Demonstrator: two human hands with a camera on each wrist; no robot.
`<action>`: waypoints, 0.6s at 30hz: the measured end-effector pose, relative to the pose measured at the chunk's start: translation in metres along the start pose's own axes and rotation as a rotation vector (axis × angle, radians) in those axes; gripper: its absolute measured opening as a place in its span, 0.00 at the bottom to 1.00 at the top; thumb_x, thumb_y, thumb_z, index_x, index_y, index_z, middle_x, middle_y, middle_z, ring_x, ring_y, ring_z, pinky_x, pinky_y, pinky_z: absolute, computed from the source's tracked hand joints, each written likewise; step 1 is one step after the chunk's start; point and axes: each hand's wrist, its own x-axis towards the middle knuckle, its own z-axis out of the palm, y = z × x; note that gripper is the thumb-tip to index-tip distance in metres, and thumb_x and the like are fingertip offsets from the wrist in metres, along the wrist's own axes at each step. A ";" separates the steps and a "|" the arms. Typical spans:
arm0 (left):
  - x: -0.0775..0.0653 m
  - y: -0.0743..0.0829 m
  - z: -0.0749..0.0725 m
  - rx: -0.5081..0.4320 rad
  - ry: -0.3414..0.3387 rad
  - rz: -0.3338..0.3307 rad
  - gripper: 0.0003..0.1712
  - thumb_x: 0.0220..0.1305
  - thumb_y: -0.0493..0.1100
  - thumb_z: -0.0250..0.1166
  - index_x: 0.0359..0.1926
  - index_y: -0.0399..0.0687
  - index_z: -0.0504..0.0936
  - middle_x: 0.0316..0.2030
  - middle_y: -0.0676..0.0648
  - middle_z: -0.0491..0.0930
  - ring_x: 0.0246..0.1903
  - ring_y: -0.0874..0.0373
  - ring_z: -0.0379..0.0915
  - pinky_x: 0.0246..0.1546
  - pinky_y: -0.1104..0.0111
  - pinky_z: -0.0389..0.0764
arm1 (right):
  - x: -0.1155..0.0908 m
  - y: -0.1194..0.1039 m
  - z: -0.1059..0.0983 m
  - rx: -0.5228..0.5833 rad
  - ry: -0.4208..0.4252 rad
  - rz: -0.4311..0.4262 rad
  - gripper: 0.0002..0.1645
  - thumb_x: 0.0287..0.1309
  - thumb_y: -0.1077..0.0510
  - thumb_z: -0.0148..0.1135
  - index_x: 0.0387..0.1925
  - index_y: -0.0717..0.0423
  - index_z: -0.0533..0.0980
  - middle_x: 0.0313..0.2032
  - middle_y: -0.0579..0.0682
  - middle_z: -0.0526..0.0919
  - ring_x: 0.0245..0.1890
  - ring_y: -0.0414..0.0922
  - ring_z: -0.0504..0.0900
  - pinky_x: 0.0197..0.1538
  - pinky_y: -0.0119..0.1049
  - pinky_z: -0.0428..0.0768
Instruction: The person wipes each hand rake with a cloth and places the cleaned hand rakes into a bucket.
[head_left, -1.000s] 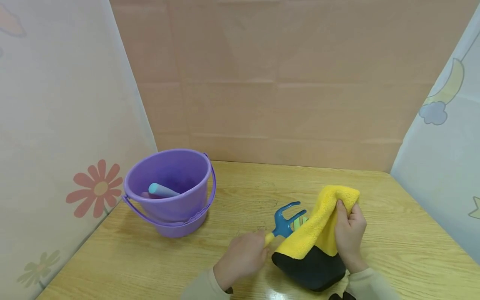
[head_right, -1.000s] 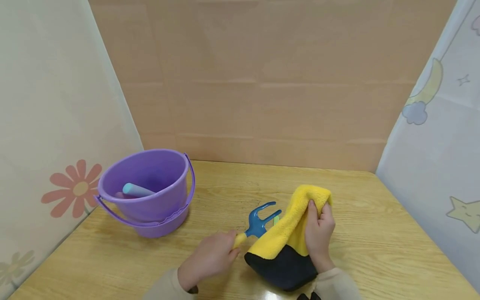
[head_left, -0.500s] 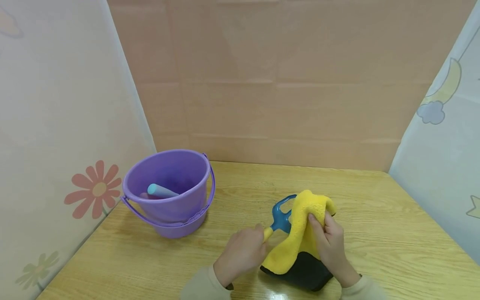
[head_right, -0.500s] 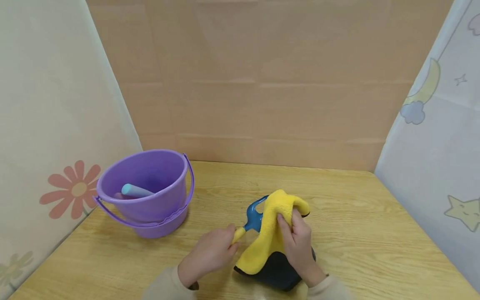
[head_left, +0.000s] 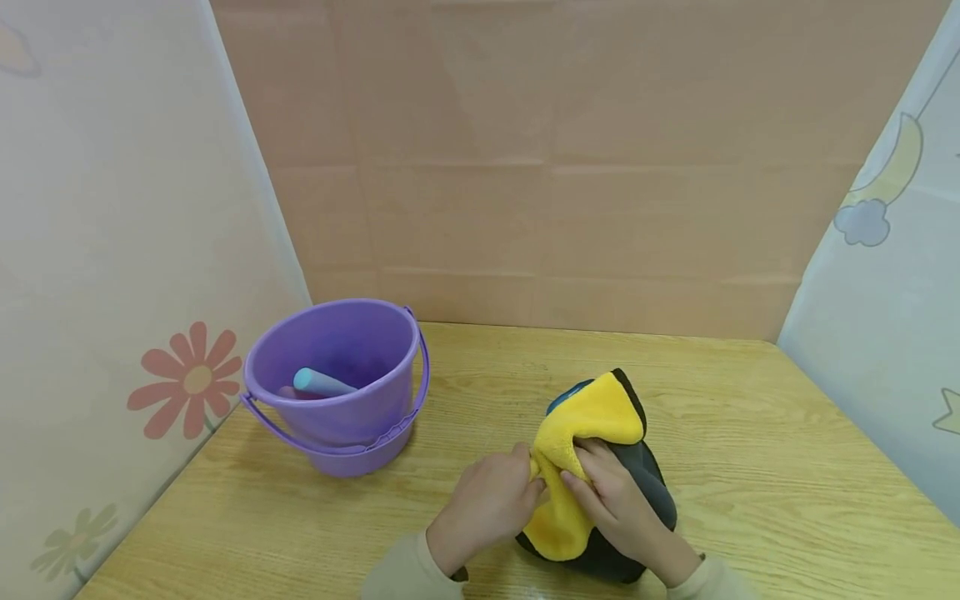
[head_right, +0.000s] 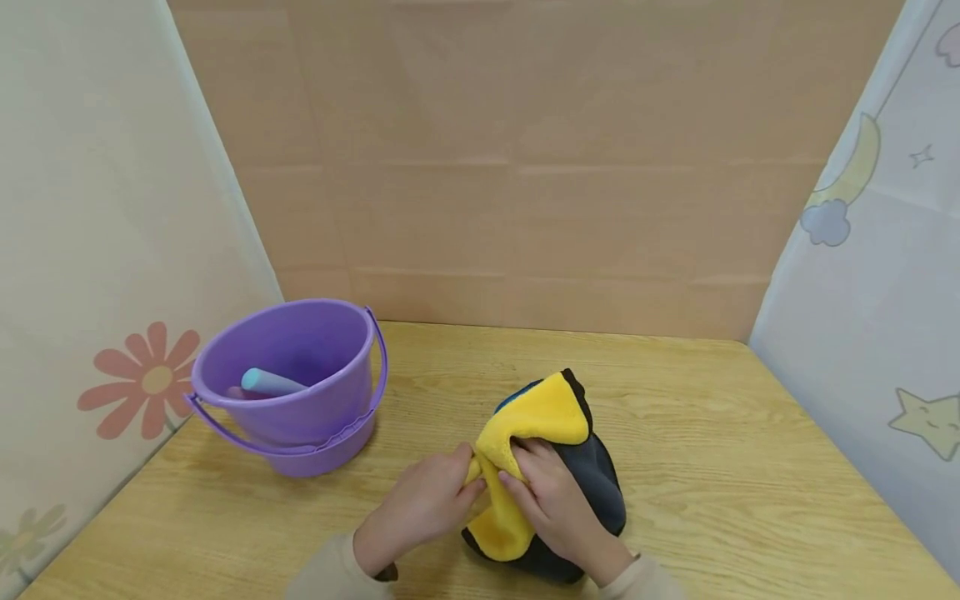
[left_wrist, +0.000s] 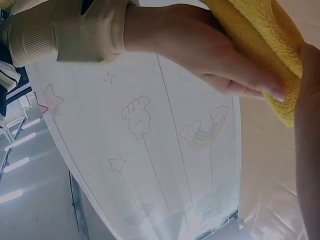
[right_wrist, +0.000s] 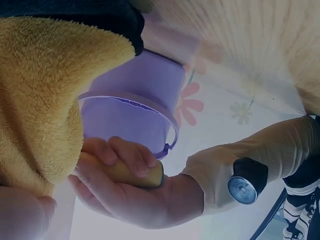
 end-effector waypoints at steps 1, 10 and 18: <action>0.000 0.001 0.000 -0.003 0.000 0.003 0.11 0.64 0.44 0.57 0.27 0.44 0.68 0.14 0.56 0.57 0.12 0.66 0.55 0.11 0.74 0.58 | 0.000 -0.001 0.000 -0.013 -0.016 0.015 0.15 0.57 0.69 0.55 0.48 0.62 0.72 0.46 0.50 0.76 0.47 0.41 0.70 0.54 0.25 0.62; -0.004 0.006 -0.003 0.041 0.036 0.052 0.13 0.62 0.44 0.59 0.25 0.45 0.68 0.14 0.57 0.55 0.12 0.67 0.54 0.11 0.75 0.58 | 0.003 0.004 0.002 -0.097 0.038 -0.040 0.11 0.67 0.57 0.46 0.39 0.61 0.71 0.35 0.43 0.73 0.37 0.39 0.69 0.46 0.25 0.64; -0.003 0.009 0.000 0.119 0.067 0.060 0.13 0.61 0.46 0.60 0.26 0.45 0.70 0.14 0.56 0.59 0.12 0.66 0.56 0.11 0.74 0.60 | 0.003 0.006 0.003 -0.084 0.039 0.017 0.06 0.65 0.60 0.48 0.40 0.60 0.69 0.34 0.42 0.70 0.34 0.35 0.68 0.38 0.25 0.68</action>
